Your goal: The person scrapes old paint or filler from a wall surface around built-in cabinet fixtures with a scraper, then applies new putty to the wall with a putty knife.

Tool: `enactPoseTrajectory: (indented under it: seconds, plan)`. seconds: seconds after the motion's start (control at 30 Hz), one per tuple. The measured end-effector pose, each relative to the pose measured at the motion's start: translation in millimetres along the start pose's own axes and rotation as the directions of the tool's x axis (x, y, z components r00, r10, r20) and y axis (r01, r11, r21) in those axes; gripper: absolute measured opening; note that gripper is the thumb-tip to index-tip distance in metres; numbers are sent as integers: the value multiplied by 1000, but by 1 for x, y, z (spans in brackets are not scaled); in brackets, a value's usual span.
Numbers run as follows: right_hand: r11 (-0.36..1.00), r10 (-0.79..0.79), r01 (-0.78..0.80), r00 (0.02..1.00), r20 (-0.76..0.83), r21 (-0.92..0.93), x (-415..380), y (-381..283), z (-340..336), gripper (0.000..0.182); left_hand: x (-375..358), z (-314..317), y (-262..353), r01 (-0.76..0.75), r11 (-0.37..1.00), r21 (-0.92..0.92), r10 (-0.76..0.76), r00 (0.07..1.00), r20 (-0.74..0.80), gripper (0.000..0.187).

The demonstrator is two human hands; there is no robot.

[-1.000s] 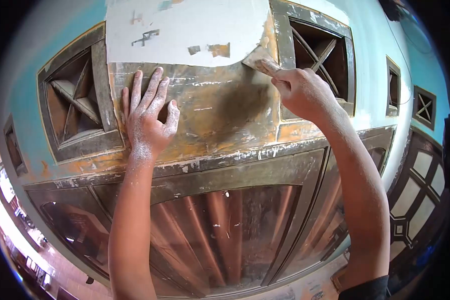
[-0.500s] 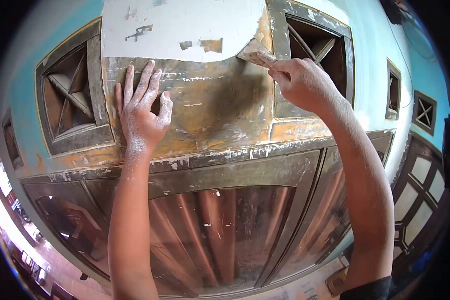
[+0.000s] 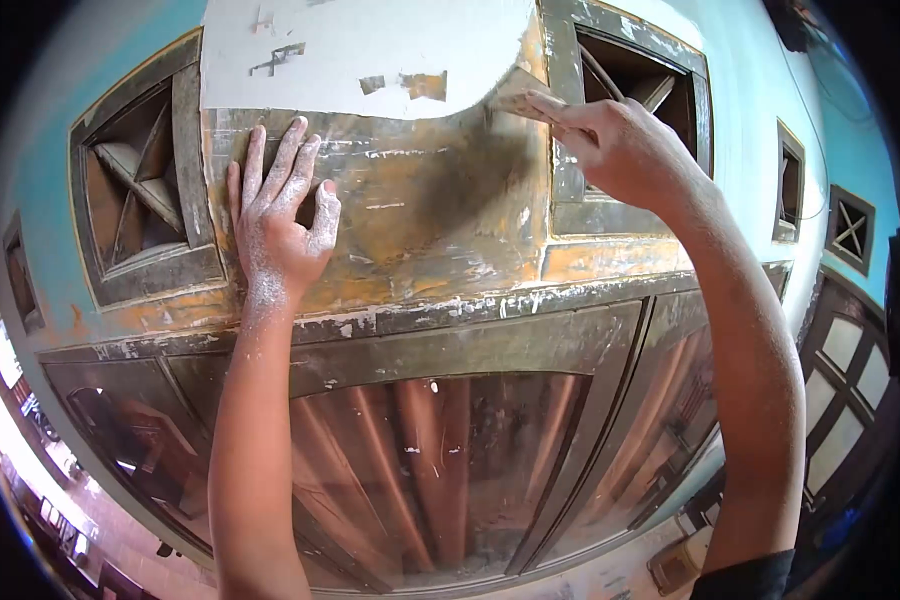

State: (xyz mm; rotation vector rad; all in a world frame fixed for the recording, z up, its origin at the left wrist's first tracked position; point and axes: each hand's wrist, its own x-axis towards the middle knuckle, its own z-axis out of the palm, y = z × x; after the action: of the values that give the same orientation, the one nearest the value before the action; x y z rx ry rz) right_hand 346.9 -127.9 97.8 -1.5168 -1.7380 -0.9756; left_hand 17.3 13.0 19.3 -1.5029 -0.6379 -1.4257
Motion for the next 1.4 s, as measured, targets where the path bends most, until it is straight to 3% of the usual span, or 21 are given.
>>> enactPoseTrajectory:
  seconds: [0.13,0.23,0.4,0.47,0.53,0.8,0.87,0.9,1.17,1.4]
  plan:
    - [999,7,-5,1000,-26,49,6,10,3,26,1,0,1,14,1000,8,-14,1000,8,47]
    - [995,-79,88,985,-153,54,7,16,7,28,0,-1,1,6,1000,11,-6,1000,-2,46]
    - [984,-150,160,982,-119,81,17,25,5,30,-1,1,0,14,1000,10,-14,1000,0,47]
    - [993,-100,106,989,-107,58,14,21,-6,29,1,1,0,-2,1000,12,2,1000,-10,47]
    - [1000,-10,10,1000,24,1,14,15,-18,26,-1,0,2,21,999,24,-21,1000,9,48]
    - [998,-59,58,997,-42,-32,29,30,-17,28,0,-2,2,31,999,21,-31,999,12,47]
    - [972,-230,234,960,-158,8,29,36,-10,29,0,-3,2,13,1000,-1,-13,1000,16,47]
    - [995,-93,94,995,-25,21,24,28,-20,29,0,-4,3,29,1000,0,-29,999,19,47]
    - [988,-140,137,989,-35,-76,26,32,-25,26,-1,-5,3,29,1000,7,-30,999,38,48]
    - [989,-131,136,987,-93,51,22,33,-11,27,-1,-4,3,29,1000,-5,-29,999,30,48]
